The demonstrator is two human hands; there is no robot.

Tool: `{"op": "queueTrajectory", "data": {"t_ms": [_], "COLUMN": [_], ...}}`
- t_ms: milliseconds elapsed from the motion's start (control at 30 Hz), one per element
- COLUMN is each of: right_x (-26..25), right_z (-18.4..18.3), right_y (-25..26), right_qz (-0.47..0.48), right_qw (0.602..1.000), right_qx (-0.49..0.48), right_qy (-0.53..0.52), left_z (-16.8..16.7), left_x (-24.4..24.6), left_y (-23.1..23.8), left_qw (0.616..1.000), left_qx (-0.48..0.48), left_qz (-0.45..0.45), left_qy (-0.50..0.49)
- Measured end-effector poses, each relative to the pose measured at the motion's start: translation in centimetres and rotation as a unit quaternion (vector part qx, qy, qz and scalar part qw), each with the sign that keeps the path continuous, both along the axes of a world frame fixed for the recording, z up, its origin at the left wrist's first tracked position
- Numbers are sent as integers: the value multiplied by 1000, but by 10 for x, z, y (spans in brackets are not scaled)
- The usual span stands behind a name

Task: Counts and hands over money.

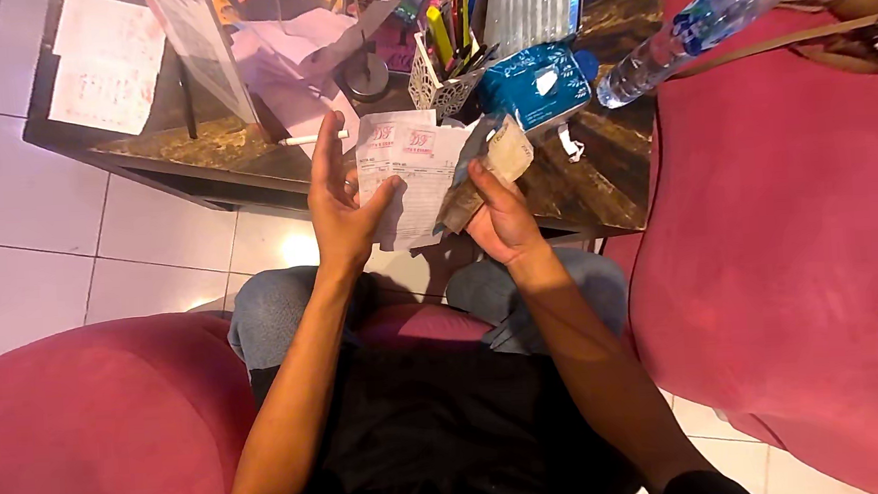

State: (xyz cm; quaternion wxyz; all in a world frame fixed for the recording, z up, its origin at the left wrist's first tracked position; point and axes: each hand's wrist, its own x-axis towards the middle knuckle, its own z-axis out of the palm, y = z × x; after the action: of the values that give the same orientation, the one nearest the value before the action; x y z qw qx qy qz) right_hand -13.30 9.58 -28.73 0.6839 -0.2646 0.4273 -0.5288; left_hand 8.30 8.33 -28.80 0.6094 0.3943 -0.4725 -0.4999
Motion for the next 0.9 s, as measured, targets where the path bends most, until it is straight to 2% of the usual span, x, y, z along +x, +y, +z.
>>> {"op": "queueTrajectory", "data": {"t_ms": [100,200,400,567,700,833,900], "right_x": [9,18,22,22,20,2,12], "right_z": [-5,-9,-1,8,8,21,26], "right_y": [0,1,17,31,28,25,20], "right_qz": [-22,-28,-2,32,12,46,26], "right_qw": [996,984,977,939,891,854,865], "right_qx": [-17,-57,-38,-67,-107,-174,-176], "right_qy": [84,164,211,336,440,488,468], "left_z": [2,-1,-12,-16,-18,-7,-9], "left_x": [-8,-18,-25,-31,-18,-17,-14], "left_y": [3,8,13,16,10,23,20], "left_qw": [999,998,995,995,995,990,991], "left_qx": [35,31,-10,25,28,41,5], "left_qz": [-33,-44,10,19,-1,-35,-26], "left_qy": [23,-16,-104,-92,-98,-130,-132]}}
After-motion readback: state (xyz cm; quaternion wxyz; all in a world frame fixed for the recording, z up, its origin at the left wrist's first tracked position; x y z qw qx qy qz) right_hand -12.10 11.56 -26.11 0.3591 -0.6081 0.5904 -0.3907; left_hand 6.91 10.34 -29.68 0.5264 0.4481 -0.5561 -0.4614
